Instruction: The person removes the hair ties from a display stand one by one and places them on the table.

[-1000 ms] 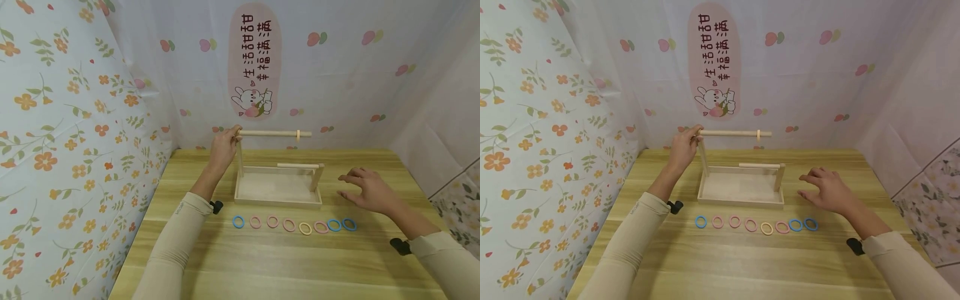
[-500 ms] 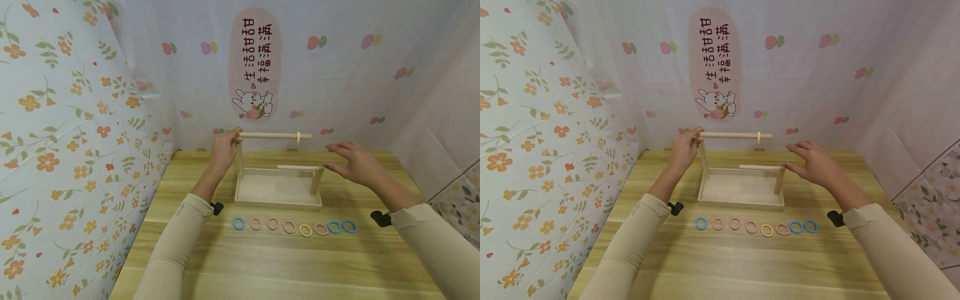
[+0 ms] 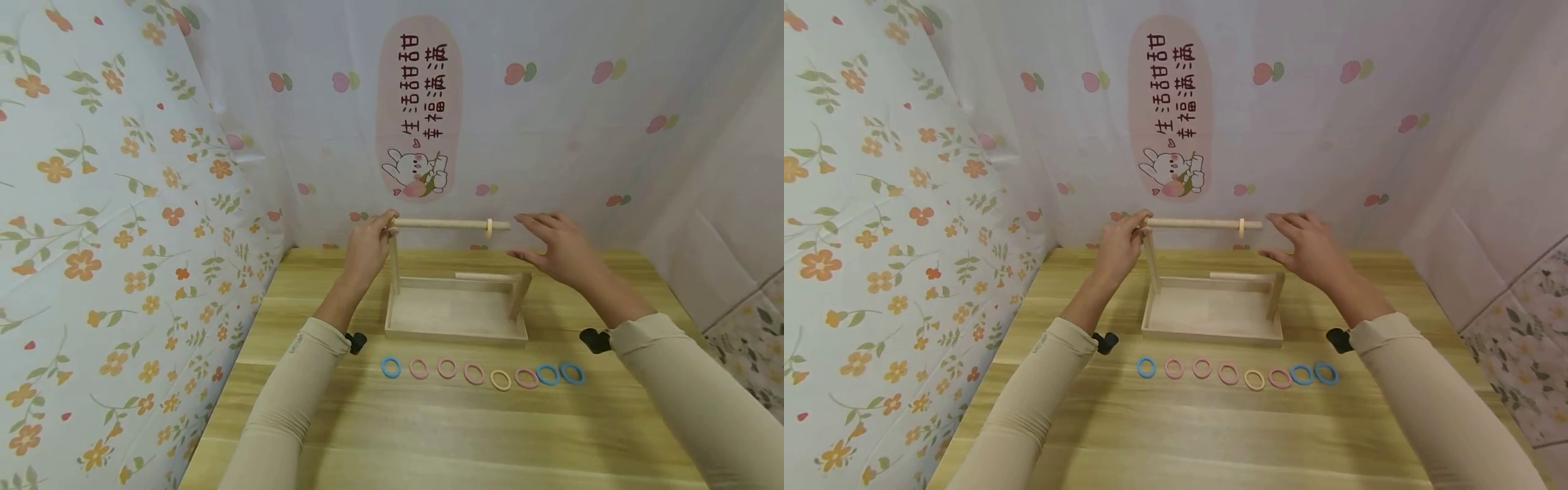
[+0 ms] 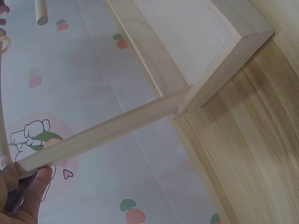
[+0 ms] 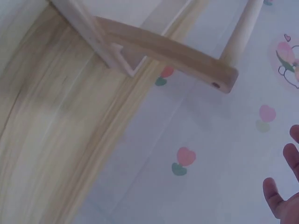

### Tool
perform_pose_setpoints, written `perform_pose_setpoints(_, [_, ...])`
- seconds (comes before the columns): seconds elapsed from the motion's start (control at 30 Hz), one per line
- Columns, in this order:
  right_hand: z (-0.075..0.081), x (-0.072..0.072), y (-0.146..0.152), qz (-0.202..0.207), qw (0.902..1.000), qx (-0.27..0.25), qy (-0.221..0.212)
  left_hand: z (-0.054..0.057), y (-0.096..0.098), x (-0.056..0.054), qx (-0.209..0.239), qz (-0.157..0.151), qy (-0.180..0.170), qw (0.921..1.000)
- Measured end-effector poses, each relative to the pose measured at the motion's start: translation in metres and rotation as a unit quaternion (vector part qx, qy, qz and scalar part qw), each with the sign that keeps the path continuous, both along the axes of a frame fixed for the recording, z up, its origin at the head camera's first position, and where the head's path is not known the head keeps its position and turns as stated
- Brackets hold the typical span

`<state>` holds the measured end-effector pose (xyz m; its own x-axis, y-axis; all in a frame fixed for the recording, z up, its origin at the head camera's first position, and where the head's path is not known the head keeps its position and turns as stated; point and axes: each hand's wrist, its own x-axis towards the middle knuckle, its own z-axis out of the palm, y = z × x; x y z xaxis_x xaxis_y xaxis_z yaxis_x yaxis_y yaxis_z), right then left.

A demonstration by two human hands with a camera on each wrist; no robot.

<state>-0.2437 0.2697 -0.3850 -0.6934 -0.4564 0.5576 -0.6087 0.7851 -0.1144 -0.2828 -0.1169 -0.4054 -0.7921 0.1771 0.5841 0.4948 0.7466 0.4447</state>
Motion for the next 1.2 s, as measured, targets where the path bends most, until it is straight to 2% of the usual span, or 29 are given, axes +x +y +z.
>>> perform_pose_setpoints(0.33, [0.006,-0.005,-0.026,-0.020,0.9992,0.022,-0.027,-0.002,0.000,0.003,0.005,0.001,-0.003,1.0000])
perform_pose_setpoints(0.57, [0.006,-0.010,-0.038,-0.016,0.9985,0.009,-0.052,-0.002,0.000,0.003,0.002,0.000,-0.009,1.0000])
perform_pose_setpoints(0.93, [0.005,-0.018,-0.049,-0.024,0.9976,-0.004,-0.065,0.000,0.000,0.003,0.004,-0.004,-0.002,1.0000])
perform_pose_setpoints(1.2, [0.001,-0.021,-0.050,-0.013,0.9990,-0.031,-0.029,0.002,0.000,0.003,0.003,-0.004,0.001,1.0000])
